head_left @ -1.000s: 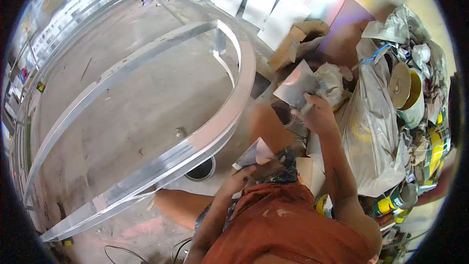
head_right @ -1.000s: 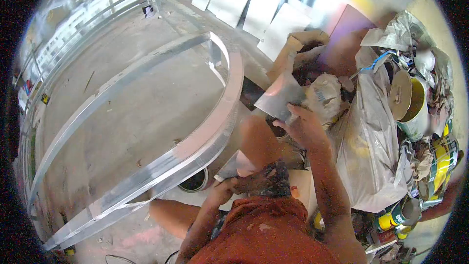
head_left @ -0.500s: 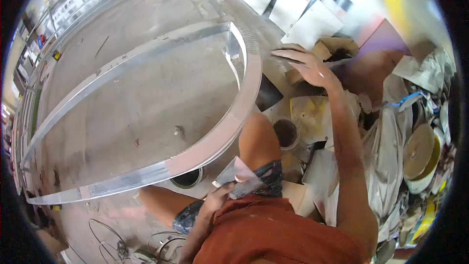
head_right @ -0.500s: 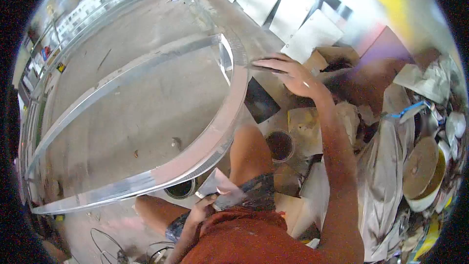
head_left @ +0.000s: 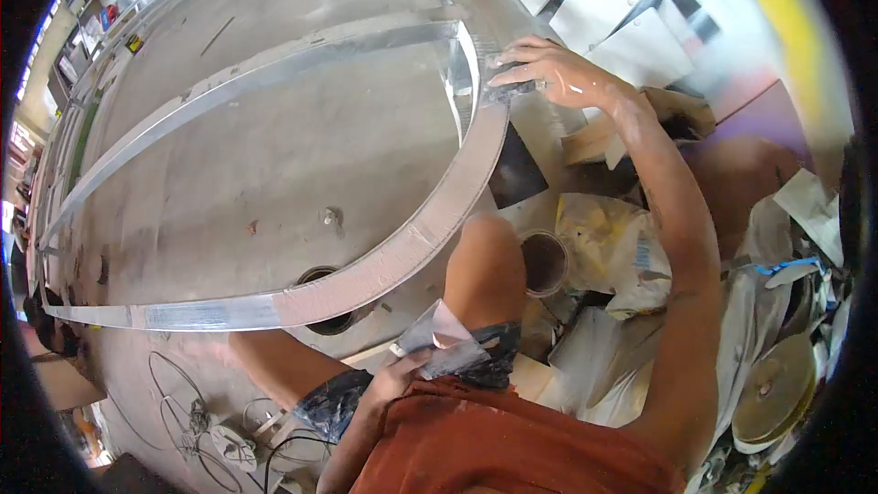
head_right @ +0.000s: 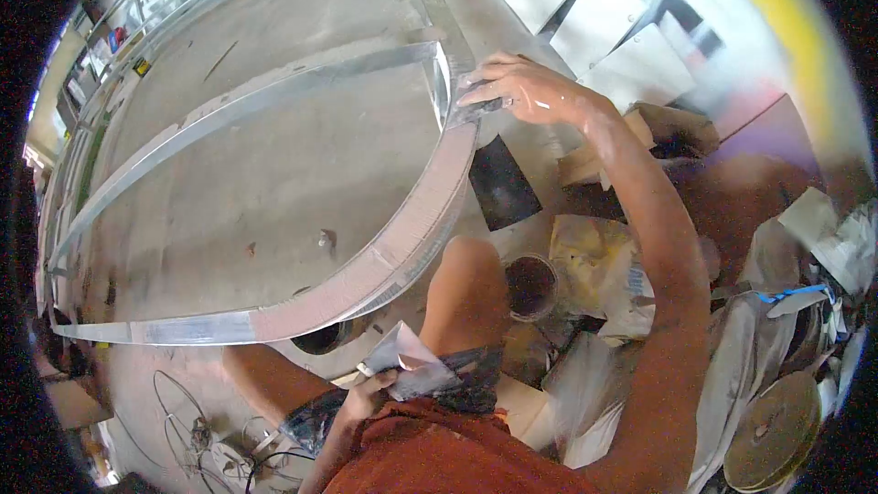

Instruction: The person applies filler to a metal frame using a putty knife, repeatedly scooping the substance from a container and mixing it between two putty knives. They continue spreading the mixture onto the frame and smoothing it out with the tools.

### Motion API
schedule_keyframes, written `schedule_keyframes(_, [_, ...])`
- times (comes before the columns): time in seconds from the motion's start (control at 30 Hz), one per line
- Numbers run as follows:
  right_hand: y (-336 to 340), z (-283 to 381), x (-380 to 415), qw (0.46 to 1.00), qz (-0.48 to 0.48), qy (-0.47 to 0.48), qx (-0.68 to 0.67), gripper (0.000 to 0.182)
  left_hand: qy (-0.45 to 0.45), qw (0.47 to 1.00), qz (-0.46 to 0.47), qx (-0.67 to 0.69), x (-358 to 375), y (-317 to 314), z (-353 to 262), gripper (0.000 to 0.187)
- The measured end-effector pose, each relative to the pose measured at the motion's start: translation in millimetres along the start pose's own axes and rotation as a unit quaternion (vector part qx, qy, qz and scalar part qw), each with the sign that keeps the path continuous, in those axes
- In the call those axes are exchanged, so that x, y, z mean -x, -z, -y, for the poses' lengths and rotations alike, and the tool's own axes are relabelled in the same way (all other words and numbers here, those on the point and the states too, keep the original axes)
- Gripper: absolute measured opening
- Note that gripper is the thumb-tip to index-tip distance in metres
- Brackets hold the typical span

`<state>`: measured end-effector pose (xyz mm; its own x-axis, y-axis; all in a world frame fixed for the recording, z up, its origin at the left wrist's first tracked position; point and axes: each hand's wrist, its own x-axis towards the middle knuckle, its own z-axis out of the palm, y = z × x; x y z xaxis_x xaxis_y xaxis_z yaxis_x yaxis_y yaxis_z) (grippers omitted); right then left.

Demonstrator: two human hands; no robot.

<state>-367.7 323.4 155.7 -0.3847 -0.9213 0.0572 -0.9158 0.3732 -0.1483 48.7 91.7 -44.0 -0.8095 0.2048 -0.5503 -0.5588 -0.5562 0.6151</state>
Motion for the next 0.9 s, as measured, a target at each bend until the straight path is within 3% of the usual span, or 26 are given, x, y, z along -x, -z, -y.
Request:
schedule_keyframes(0.13, [1,-5,12,1.000,0.010,-0.006,0.022,0.074,0.004,0.999,-0.007,-0.035,-1,-4,-6,0.041])
schedule_keyframes(0.2, [11,-9,22,0.999,0.032,-0.017,0.037,0.074,-0.058,0.998,0.004,-0.005,-3,-9,-6,0.040])
schedule_keyframes(0.33, [25,-10,20,0.996,0.046,-0.025,0.066,0.070,-0.063,0.997,0.035,0.029,-5,-11,-13,0.039])
schedule_keyframes(0.4, [22,-13,7,0.998,-0.024,0.018,0.053,0.068,0.002,1.000,0.010,0.010,-4,-16,-21,0.039])
schedule_keyframes(0.63, [-2,-44,-2,0.999,-0.021,0.045,0.020,0.075,-0.067,0.996,0.052,-0.004,-28,-8,2,0.032])
schedule_keyframes(0.73, [14,-52,14,1.000,0.013,0.009,0.022,0.074,-0.048,0.997,0.041,0.054,-32,-10,9,0.031])
schedule_keyframes(0.8, [23,-49,9,1.000,-0.008,0.013,0.024,0.072,0.029,0.997,0.009,0.077,-29,-16,2,0.038])
schedule_keyframes(0.9, [21,-49,-11,0.999,-0.037,0.025,0.014,0.069,0.049,0.998,0.027,0.010,-29,-14,-4,0.035])
